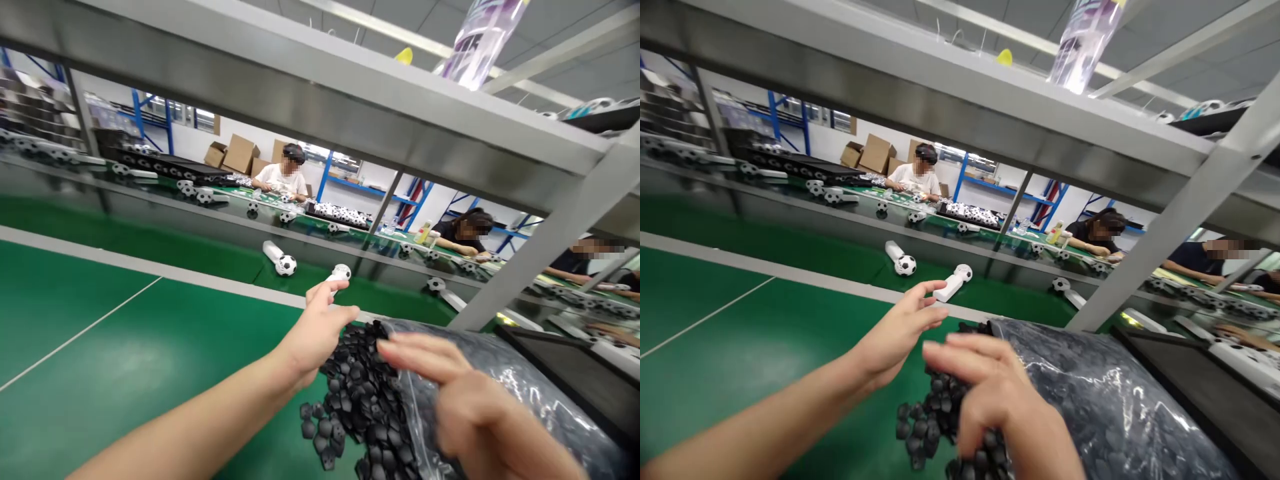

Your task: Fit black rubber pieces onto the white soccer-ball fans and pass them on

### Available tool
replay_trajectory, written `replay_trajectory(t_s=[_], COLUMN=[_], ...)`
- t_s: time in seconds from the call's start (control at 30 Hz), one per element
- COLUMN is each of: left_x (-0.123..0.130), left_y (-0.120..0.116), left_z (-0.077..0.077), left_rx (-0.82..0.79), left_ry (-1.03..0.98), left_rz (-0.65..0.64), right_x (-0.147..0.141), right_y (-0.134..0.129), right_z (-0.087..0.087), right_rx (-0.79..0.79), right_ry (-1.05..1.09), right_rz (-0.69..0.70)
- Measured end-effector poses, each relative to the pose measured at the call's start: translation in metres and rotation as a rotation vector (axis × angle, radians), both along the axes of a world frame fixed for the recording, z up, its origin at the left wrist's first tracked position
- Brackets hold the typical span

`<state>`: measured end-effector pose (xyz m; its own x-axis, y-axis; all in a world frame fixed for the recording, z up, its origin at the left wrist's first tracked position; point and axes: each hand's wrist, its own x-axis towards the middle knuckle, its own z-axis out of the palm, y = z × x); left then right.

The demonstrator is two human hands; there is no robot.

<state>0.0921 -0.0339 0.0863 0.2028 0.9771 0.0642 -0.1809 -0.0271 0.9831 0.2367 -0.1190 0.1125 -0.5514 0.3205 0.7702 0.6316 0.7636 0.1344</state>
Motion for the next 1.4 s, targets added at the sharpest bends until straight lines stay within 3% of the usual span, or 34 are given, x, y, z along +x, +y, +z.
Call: replay_trajectory(t_s=[0.1,0.27,0.43,0.63,0.77,0.97,1.23,1.4], left_x=[0.001,0.002,0.002,0.002,0.003,0.006,0.002,0.004], left_y=[0.000,0.004,0.005,0.004,0.003,0.003,0.004,0.003], left_z=[0.000,0.001,-0.001,-0.003,-0.001,-0.007,-0.001,-0.002], left_rx=[-0.010,-0.016,-0.043,0.032,-0.020,0.060,-0.014,-0.064], left_ry=[-0.003,0.067,0.091,0.189,0.184,0.236,0.212,0.188], left_rz=[-0.002,0.020,-0.013,0.009,0.012,0.023,0.028,-0.041], right_x=[-0.021,-0.043,-0.048,-0.047,-0.044,-0.048,-0.047,-0.047], right_y=[0.008,0.017,0.019,0.022,0.022,0.021,0.021,0.021], right_z=[-0.005,-0.026,-0.035,-0.037,-0.035,-0.038,-0.034,-0.035], right_rx=[-0.004,0.163,0.087,0.067,0.084,0.081,0.094,0.093], right_ry=[0.018,-0.055,-0.090,-0.115,-0.075,-0.114,-0.081,-0.069], right_rz=[-0.056,0.031,-0.023,0.004,-0.056,0.009,-0.001,-0.035])
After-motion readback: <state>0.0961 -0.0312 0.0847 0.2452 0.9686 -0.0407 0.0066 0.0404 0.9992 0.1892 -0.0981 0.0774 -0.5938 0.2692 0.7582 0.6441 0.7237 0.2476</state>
